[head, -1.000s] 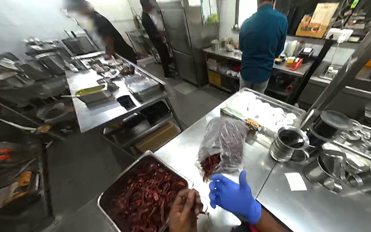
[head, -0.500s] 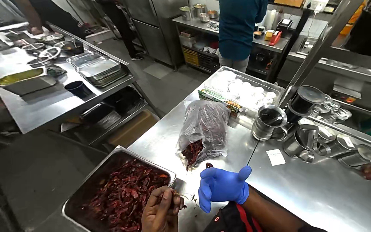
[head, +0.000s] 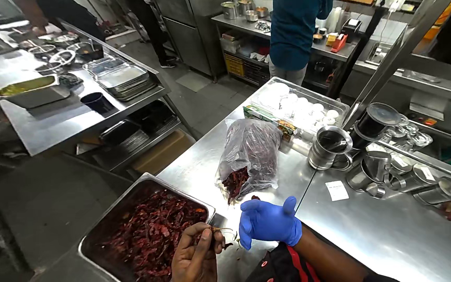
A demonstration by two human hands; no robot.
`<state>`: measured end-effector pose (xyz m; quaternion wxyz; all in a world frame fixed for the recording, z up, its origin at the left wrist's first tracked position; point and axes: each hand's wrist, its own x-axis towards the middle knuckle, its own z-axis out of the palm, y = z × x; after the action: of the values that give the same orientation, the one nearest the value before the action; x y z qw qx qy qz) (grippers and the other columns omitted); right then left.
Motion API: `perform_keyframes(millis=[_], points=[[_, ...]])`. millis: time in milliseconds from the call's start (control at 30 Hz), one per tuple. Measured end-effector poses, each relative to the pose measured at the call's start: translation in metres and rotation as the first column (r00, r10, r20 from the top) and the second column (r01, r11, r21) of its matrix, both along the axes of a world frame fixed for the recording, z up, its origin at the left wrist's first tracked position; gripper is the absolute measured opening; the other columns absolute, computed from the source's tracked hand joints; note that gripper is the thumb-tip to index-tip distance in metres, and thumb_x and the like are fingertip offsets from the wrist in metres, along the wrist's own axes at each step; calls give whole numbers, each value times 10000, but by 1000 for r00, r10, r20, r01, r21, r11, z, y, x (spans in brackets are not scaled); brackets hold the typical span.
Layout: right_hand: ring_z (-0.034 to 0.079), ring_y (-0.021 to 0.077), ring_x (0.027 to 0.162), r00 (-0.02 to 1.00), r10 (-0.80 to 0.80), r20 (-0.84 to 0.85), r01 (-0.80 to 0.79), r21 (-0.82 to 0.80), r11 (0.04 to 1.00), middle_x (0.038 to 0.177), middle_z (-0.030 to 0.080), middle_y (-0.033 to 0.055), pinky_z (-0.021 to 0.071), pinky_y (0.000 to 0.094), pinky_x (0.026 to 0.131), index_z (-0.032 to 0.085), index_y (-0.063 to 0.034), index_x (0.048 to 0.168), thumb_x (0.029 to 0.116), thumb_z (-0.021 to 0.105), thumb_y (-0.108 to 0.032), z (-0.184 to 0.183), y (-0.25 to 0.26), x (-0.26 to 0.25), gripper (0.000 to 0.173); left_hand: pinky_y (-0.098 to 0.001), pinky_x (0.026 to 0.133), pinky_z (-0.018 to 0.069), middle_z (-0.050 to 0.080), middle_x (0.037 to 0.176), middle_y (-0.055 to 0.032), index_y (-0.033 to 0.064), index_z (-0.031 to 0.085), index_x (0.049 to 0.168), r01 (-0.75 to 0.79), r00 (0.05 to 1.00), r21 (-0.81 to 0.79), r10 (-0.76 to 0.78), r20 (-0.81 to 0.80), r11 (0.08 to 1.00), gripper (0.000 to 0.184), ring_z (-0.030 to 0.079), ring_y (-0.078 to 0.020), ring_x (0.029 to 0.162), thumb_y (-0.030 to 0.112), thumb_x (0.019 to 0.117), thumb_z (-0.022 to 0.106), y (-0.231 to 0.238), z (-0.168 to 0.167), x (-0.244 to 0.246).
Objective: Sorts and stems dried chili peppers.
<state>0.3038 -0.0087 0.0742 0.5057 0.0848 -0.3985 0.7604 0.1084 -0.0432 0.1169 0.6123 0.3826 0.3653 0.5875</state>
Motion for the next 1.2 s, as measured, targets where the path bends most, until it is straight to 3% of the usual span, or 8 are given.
perform_keyframes(millis=[267, 467, 533, 667, 733, 900, 1000, 1200], points=[[679, 181, 899, 997, -49, 61, 54, -77, 996, 1066, 711, 33, 568, 361, 780, 592, -244, 1412, 863, 378, -878, 0, 3, -2, 866, -257, 640, 579, 676, 815, -129, 18, 582, 1071, -4, 1000, 29, 5, -26, 1000, 72, 662, -155, 669, 32, 1007, 553, 1, -6, 0], [621, 141, 874, 828, -293, 478, 319, 28, 947, 945, 653, 53, 526, 358, 862, 579, -29, 1348, 1046, 355, -615, -4, 4, -8, 697, -271, 657, 589, 694, 854, -175, 1, 583, 1074, -55, 997, 87, 58, -43, 995, 95, 681, -178, 699, 61, 1002, 596, 1, -7, 2], [612, 151, 873, 794, -317, 519, 332, 67, 941, 937, 640, 64, 522, 363, 864, 584, -11, 1339, 1057, 357, -595, -5, 0, -10, 687, -283, 658, 596, 698, 860, -196, -20, 584, 1063, -71, 997, 82, 74, -38, 994, 101, 692, -195, 704, 49, 992, 602, 1, -6, 4], [642, 139, 933, 685, -330, 649, 379, 69, 923, 1003, 682, 62, 538, 334, 893, 660, 3, 1237, 1077, 461, -297, 0, -15, -13, 394, -309, 703, 602, 702, 878, -207, -33, 588, 1076, -48, 997, 56, 51, -60, 997, 118, 701, -215, 738, 36, 982, 608, -3, -9, 6], [638, 138, 924, 689, -341, 640, 412, 43, 910, 986, 679, 60, 535, 332, 885, 675, -8, 1170, 1078, 459, -259, 0, -19, -16, 344, -320, 717, 603, 697, 866, -210, -39, 591, 1069, -17, 998, 52, 20, -59, 998, 127, 701, -221, 741, 39, 975, 626, -5, -11, 5], [636, 132, 895, 967, -135, 214, 187, -242, 952, 983, 673, 15, 526, 332, 841, 650, -155, 1249, 1039, 383, -614, 6, -31, -22, 572, -316, 704, 605, 679, 815, -165, -16, 605, 1057, 17, 1000, 57, -16, -17, 998, 122, 690, -194, 710, 74, 981, 637, -11, -3, -1], [624, 129, 831, 991, -97, 94, 122, -310, 943, 891, 646, -36, 529, 341, 801, 648, -229, 1279, 964, 355, -763, 26, -46, -27, 686, -292, 677, 598, 673, 804, -118, 37, 630, 1051, 16, 1000, 54, -16, 0, 998, 104, 673, -160, 689, 119, 986, 637, -14, 8, -7], [622, 115, 755, 998, -59, -37, 46, -293, 955, 834, 649, -59, 538, 321, 725, 664, -276, 1298, 892, 340, -859, 74, -83, -33, 781, -264, 691, 604, 678, 815, -44, 104, 624, 1043, 1, 997, 61, -5, 73, 998, 111, 672, -113, 695, 102, 1039, 513, -20, 33, -27]])
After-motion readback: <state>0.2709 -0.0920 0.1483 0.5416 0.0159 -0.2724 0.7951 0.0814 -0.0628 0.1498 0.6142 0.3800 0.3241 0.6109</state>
